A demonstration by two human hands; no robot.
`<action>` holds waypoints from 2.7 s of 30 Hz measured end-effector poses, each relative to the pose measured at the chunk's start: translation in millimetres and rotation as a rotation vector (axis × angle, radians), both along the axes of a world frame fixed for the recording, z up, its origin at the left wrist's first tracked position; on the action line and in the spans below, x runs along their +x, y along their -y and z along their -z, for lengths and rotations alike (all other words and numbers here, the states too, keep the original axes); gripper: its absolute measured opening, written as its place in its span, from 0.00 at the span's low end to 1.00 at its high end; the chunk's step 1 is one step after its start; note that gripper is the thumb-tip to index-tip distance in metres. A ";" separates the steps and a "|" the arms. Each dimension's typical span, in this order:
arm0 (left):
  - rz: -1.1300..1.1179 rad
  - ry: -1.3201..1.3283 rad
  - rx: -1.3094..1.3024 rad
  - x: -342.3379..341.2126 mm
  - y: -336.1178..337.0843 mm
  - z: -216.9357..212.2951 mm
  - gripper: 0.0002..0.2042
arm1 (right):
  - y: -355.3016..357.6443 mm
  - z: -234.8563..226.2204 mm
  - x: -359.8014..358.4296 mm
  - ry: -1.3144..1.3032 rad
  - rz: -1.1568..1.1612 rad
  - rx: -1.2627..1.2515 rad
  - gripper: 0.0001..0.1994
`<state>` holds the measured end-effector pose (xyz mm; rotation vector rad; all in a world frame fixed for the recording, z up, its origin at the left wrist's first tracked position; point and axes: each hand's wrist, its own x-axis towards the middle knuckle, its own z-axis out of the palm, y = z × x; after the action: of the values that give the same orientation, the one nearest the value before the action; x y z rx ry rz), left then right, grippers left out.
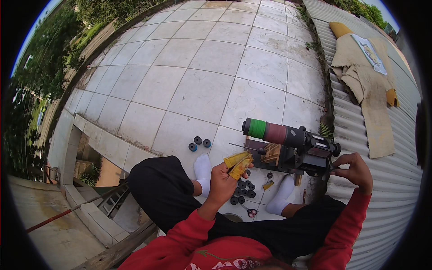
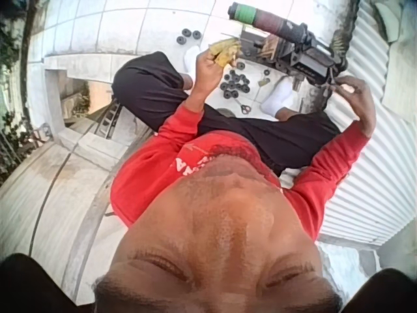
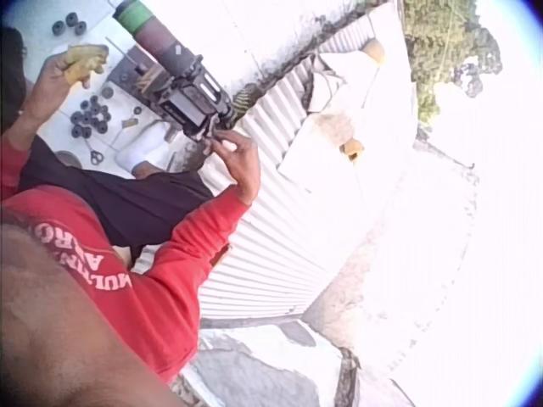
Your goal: Assembling and inspecting small black spools or mechanical parts using a winding machine.
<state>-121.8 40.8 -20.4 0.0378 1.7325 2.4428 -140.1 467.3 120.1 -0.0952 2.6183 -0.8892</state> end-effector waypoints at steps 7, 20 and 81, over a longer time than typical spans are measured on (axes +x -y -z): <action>-0.013 -0.002 -0.013 -1.9 0.6 0.1 0.14 | -7.6 9.6 -21.0 -0.380 0.152 -0.033 0.13; -0.021 -0.007 0.008 -1.8 2.3 0.0 0.15 | -6.4 52.0 -25.3 0.056 -0.068 0.144 0.09; 0.028 0.000 -0.001 3.5 -2.0 0.2 0.15 | -3.3 15.3 -23.0 -0.401 0.222 -0.041 0.12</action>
<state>-118.3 42.8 -20.6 0.0610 1.7212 2.4224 -163.1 470.6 104.9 0.0091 3.0266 -1.0955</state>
